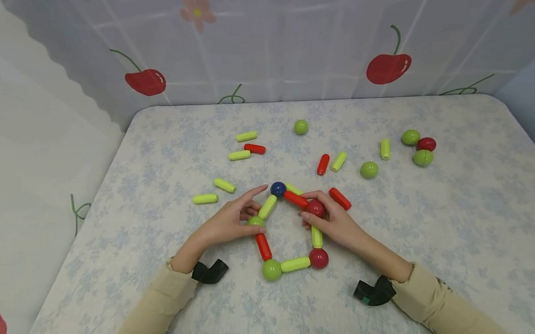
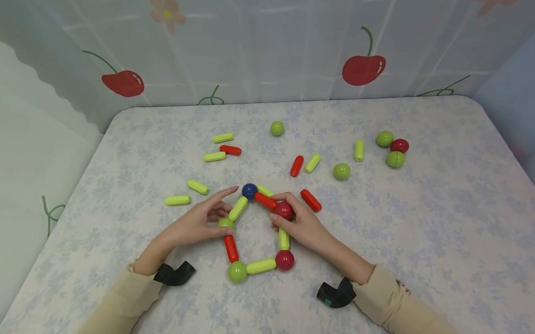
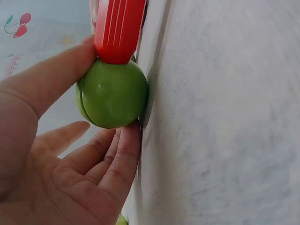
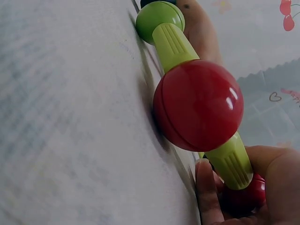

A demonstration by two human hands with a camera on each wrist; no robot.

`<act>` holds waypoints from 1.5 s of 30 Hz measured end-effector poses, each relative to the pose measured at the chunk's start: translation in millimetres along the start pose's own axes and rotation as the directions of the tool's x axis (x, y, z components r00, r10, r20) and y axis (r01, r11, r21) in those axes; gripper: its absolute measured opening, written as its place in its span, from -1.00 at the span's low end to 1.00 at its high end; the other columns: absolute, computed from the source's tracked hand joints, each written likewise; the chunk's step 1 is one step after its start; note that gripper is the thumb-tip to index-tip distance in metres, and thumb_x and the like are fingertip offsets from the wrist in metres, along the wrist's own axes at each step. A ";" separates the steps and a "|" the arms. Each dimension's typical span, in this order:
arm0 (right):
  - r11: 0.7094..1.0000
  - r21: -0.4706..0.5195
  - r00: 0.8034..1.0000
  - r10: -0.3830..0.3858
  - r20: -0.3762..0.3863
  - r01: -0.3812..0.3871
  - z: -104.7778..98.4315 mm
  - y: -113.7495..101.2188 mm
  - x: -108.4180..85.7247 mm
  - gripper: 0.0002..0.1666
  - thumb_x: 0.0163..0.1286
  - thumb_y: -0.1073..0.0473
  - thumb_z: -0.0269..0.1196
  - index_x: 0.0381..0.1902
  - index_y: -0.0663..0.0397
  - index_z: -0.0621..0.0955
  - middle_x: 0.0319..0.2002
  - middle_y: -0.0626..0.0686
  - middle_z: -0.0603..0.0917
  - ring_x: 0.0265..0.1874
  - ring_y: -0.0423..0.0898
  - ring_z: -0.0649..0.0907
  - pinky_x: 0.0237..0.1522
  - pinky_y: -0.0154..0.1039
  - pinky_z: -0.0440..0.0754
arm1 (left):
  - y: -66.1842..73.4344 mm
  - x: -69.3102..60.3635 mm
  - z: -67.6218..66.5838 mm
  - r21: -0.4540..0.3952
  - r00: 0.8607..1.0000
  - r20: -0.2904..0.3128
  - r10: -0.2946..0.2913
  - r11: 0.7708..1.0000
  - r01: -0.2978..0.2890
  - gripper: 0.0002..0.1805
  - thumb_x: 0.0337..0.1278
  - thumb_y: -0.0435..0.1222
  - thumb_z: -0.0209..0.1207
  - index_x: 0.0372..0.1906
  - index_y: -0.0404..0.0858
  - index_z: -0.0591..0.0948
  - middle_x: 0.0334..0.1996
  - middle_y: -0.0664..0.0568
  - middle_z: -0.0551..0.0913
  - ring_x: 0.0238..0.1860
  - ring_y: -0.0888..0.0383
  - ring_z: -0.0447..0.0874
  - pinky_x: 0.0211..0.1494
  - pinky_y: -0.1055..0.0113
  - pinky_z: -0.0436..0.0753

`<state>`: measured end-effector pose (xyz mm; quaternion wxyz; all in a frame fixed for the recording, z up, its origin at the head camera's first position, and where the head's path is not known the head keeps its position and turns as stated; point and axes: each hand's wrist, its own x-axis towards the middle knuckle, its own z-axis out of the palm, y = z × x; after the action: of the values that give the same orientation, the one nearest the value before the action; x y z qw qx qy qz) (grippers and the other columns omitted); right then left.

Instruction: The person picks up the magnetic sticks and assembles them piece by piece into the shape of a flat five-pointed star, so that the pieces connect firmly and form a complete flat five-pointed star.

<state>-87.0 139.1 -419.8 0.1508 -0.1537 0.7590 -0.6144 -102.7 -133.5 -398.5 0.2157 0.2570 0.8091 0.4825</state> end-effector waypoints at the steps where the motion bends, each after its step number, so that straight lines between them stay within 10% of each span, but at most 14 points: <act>1: 1.000 -0.004 1.000 0.004 -0.003 -0.004 0.1 -0.8 -0.1 -0.57 0.33 0.30 0.21 0.14 0.17 0.41 -0.33 0.14 0.63 -0.38 0.00 0.64 -0.32 -0.25 0.59 | -0.3 0.0 0.3 0.003 1.000 -0.005 -0.003 1.000 0.003 -0.10 0.04 -0.33 0.33 0.45 -0.11 0.10 -0.02 -0.08 0.52 0.00 0.08 0.51 0.04 0.29 0.49; 11: 0.999 -0.043 1.000 0.006 -0.015 -0.007 -0.3 -2.5 -0.8 -0.56 0.34 0.25 0.21 0.16 0.12 0.43 -0.40 0.08 0.62 -0.39 -0.02 0.63 -0.37 -0.28 0.55 | -0.6 0.5 0.9 0.125 0.993 0.040 0.113 0.985 -0.117 -0.56 0.20 -0.29 0.21 0.20 -0.19 0.52 -0.01 0.03 0.51 -0.14 0.16 0.40 -0.13 0.26 0.43; 19: 0.998 -0.054 1.000 0.012 -0.002 -0.012 -0.7 -1.3 -1.2 -0.56 0.34 0.23 0.22 0.16 0.11 0.43 -0.39 0.08 0.62 -0.39 -0.02 0.62 -0.38 -0.28 0.54 | -4.5 2.5 2.6 0.159 0.997 0.041 0.058 0.985 -0.064 -0.62 0.18 -0.26 0.22 0.13 -0.09 0.59 -0.06 0.11 0.51 -0.15 0.21 0.43 -0.16 0.27 0.44; 36: 0.999 -0.032 1.000 0.009 0.001 -0.009 -0.5 0.4 0.4 -0.55 0.33 0.22 0.23 0.16 0.13 0.43 -0.38 0.10 0.62 -0.39 -0.02 0.62 -0.39 -0.30 0.53 | -7.2 1.2 1.5 0.118 0.996 0.043 0.082 0.989 -0.087 -0.69 0.18 -0.25 0.24 0.04 -0.11 0.60 -0.05 0.15 0.51 -0.15 0.18 0.40 -0.11 0.27 0.43; 45: 1.000 -0.020 1.000 0.010 0.008 -0.010 -0.8 -0.8 0.1 -0.54 0.33 0.24 0.22 0.17 0.14 0.42 -0.36 0.11 0.62 -0.38 -0.01 0.61 -0.38 -0.30 0.53 | -12.9 0.7 -4.8 -0.071 0.992 0.098 0.085 0.994 -0.079 -0.62 0.21 -0.32 0.19 0.15 -0.23 0.54 0.01 0.03 0.54 -0.10 0.12 0.45 -0.02 0.22 0.46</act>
<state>-87.4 139.6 -418.9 0.1554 -0.1538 0.7652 -0.6055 -108.8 -141.5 -408.0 0.2448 0.3066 0.7693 0.5043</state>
